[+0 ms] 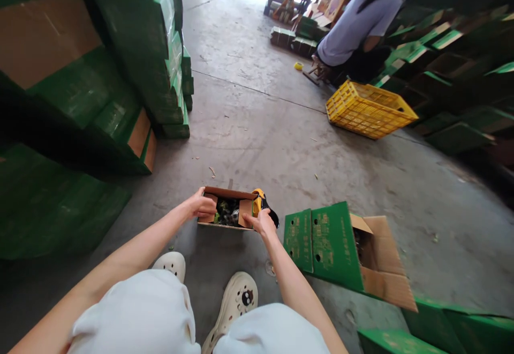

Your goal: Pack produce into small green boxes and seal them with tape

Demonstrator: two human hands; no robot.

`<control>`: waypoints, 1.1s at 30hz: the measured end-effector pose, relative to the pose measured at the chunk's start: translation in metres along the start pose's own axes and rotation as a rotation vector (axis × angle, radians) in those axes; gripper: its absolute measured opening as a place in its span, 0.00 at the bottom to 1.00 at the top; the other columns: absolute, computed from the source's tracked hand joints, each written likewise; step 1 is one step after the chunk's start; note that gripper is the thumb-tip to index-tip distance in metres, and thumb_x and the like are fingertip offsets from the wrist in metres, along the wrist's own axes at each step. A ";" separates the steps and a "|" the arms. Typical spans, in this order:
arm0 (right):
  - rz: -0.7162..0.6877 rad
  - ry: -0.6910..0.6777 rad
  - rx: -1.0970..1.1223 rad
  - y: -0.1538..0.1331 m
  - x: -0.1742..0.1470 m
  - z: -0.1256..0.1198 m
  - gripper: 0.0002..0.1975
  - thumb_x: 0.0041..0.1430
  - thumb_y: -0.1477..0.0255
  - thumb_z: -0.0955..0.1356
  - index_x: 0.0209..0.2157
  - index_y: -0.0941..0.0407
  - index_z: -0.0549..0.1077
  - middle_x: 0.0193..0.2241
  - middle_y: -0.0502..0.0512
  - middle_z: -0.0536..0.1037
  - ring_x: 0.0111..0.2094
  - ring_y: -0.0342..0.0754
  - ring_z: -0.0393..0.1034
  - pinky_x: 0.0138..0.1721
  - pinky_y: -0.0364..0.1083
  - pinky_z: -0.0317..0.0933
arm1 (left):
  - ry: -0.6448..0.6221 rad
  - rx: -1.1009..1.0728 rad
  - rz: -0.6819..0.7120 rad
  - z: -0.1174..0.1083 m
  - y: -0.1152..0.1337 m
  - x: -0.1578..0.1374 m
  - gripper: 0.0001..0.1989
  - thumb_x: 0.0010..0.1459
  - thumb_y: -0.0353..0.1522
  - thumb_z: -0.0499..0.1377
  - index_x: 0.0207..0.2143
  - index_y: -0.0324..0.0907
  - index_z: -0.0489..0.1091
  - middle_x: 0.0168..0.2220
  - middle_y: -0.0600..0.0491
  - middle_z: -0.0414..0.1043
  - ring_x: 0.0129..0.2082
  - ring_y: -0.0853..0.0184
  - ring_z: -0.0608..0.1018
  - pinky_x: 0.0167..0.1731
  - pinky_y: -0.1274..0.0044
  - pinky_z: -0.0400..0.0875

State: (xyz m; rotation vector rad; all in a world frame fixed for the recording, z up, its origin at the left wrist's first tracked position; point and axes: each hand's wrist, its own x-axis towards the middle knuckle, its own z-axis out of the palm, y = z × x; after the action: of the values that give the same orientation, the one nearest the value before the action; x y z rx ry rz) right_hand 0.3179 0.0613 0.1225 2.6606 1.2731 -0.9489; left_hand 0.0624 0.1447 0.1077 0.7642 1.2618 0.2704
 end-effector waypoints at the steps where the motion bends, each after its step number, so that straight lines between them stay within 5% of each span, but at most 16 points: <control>1: 0.004 0.001 -0.001 0.000 0.000 0.000 0.38 0.57 0.49 0.73 0.55 0.63 0.62 0.51 0.80 0.78 0.56 0.68 0.75 0.53 0.57 0.66 | -0.010 -0.069 -0.019 0.000 0.005 -0.001 0.47 0.57 0.43 0.68 0.70 0.54 0.43 0.55 0.43 0.75 0.40 0.58 0.86 0.38 0.70 0.79; 5: 0.016 -0.017 0.008 0.003 0.002 0.002 0.41 0.56 0.48 0.73 0.56 0.63 0.61 0.52 0.79 0.78 0.56 0.69 0.75 0.53 0.57 0.66 | 0.117 -0.169 -0.134 0.008 0.024 0.006 0.36 0.58 0.61 0.57 0.61 0.55 0.56 0.67 0.40 0.62 0.40 0.54 0.86 0.35 0.64 0.76; 10: 0.009 -0.032 0.049 0.009 0.004 0.004 0.41 0.56 0.46 0.72 0.56 0.64 0.62 0.52 0.81 0.77 0.56 0.68 0.75 0.54 0.56 0.65 | 0.182 -0.002 -0.095 0.021 0.017 0.016 0.20 0.63 0.47 0.59 0.54 0.53 0.61 0.57 0.49 0.73 0.36 0.63 0.85 0.31 0.73 0.72; 18: 0.059 0.034 0.160 0.016 0.003 0.013 0.38 0.52 0.48 0.74 0.54 0.61 0.65 0.47 0.73 0.81 0.51 0.65 0.78 0.48 0.52 0.69 | 0.267 0.263 0.120 0.011 -0.013 0.005 0.34 0.56 0.41 0.70 0.62 0.48 0.61 0.40 0.53 0.77 0.24 0.71 0.78 0.22 0.82 0.68; 23: 0.087 0.212 0.225 0.024 0.002 0.003 0.30 0.69 0.54 0.62 0.59 0.64 0.61 0.44 0.71 0.82 0.47 0.62 0.79 0.45 0.51 0.68 | 0.263 0.388 0.197 0.001 -0.013 0.014 0.31 0.56 0.41 0.70 0.59 0.47 0.66 0.35 0.56 0.76 0.25 0.70 0.76 0.22 0.82 0.68; 27: -0.173 0.368 0.037 0.010 0.014 -0.005 0.38 0.69 0.54 0.64 0.64 0.71 0.54 0.46 0.75 0.80 0.49 0.66 0.76 0.48 0.52 0.65 | 0.248 0.395 0.187 -0.001 -0.015 0.017 0.32 0.56 0.44 0.70 0.60 0.48 0.65 0.36 0.57 0.75 0.24 0.72 0.75 0.23 0.82 0.67; 33: -0.475 0.275 -0.316 -0.014 0.028 0.006 0.31 0.71 0.65 0.64 0.66 0.70 0.56 0.46 0.74 0.79 0.50 0.62 0.74 0.53 0.54 0.60 | 0.280 0.445 0.220 0.003 -0.016 0.003 0.35 0.59 0.43 0.67 0.66 0.50 0.60 0.52 0.48 0.74 0.31 0.66 0.81 0.36 0.74 0.77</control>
State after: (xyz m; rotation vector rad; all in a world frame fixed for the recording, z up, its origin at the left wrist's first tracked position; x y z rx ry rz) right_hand 0.3178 0.0883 0.1052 2.3414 1.9817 -0.3587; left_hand 0.0626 0.1341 0.0952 1.2855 1.5276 0.2846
